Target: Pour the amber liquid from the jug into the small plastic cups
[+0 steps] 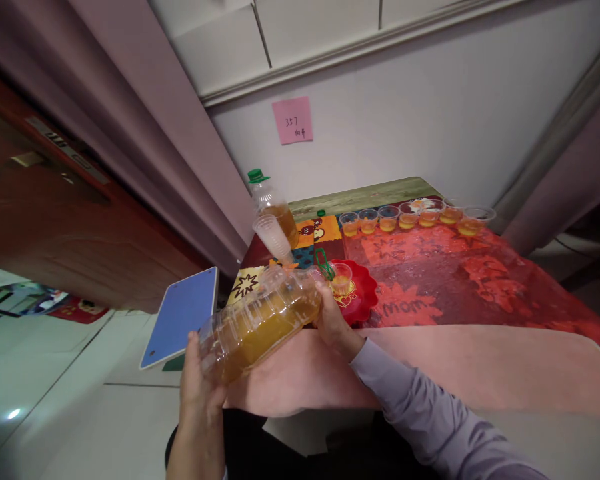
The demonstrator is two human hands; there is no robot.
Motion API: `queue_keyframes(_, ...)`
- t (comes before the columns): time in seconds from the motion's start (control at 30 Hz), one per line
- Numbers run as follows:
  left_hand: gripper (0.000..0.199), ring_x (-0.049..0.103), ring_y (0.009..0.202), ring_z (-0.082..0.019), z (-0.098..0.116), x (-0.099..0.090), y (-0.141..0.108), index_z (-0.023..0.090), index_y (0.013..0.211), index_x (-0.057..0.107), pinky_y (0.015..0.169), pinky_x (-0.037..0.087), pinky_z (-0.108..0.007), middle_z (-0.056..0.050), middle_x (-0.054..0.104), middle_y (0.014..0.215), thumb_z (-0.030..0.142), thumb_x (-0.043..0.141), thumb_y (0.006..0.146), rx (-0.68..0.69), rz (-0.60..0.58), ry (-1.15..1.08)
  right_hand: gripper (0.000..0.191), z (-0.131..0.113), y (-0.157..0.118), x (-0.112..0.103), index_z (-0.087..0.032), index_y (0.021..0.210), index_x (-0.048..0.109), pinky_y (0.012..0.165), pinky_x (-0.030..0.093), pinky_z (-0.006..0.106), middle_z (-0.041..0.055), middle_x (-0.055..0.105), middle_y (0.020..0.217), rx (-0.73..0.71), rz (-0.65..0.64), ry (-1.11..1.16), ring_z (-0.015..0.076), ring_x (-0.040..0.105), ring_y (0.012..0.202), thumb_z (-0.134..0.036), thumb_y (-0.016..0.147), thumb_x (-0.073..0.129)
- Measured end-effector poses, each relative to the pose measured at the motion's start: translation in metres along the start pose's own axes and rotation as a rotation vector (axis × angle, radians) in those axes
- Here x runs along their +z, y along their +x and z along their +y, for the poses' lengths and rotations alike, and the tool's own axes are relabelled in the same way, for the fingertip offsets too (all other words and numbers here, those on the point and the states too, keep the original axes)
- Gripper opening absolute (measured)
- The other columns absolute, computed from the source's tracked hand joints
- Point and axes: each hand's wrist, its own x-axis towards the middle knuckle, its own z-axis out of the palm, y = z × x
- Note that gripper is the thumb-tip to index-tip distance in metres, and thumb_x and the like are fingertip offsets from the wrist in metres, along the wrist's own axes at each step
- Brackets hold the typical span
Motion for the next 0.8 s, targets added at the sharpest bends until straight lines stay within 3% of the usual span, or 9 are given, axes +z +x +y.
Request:
queue_keyframes(0.33,0.035,0.085,0.107,-0.033,-0.002,-0.0006,0.0039,0.021,0.109,0.079,0.101,0.068,-0.045,-0.009,0.082,0.092,0.052,0.062,0.109,0.025,0.006,0.003,0.053,-0.001,-0.0022,0.001,-0.026,0.12,0.084,0.123,0.058,0.052,0.0063,0.089,0.13,0.004,0.018,0.028,0.0375,0.074,0.143,-0.069,0.091,0.074)
queue_keyframes(0.5,0.033,0.084,0.109,-0.031,-0.002,-0.0019,0.0049,0.022,0.111,0.078,0.101,0.069,-0.044,-0.01,0.081,0.095,0.052,0.065,0.108,0.035,-0.001,0.009,0.052,-0.0014,-0.0019,0.0012,-0.026,0.121,0.083,0.124,0.058,0.054,0.0064,0.09,0.122,0.001,0.013,0.019,0.0379,0.073,0.143,-0.07,0.095,0.07)
queue_keyframes(0.8,0.035,0.084,0.111,-0.03,0.0015,0.0037,-0.0025,0.022,0.101,0.079,0.103,0.068,-0.04,-0.009,0.082,0.092,0.049,0.06,0.111,0.021,-0.005,-0.013,0.052,0.0,-0.0023,0.0,-0.026,0.12,0.084,0.123,0.058,0.053,0.0055,0.09,0.121,-0.002,0.018,0.027,0.0374,0.076,0.139,-0.07,0.092,0.073)
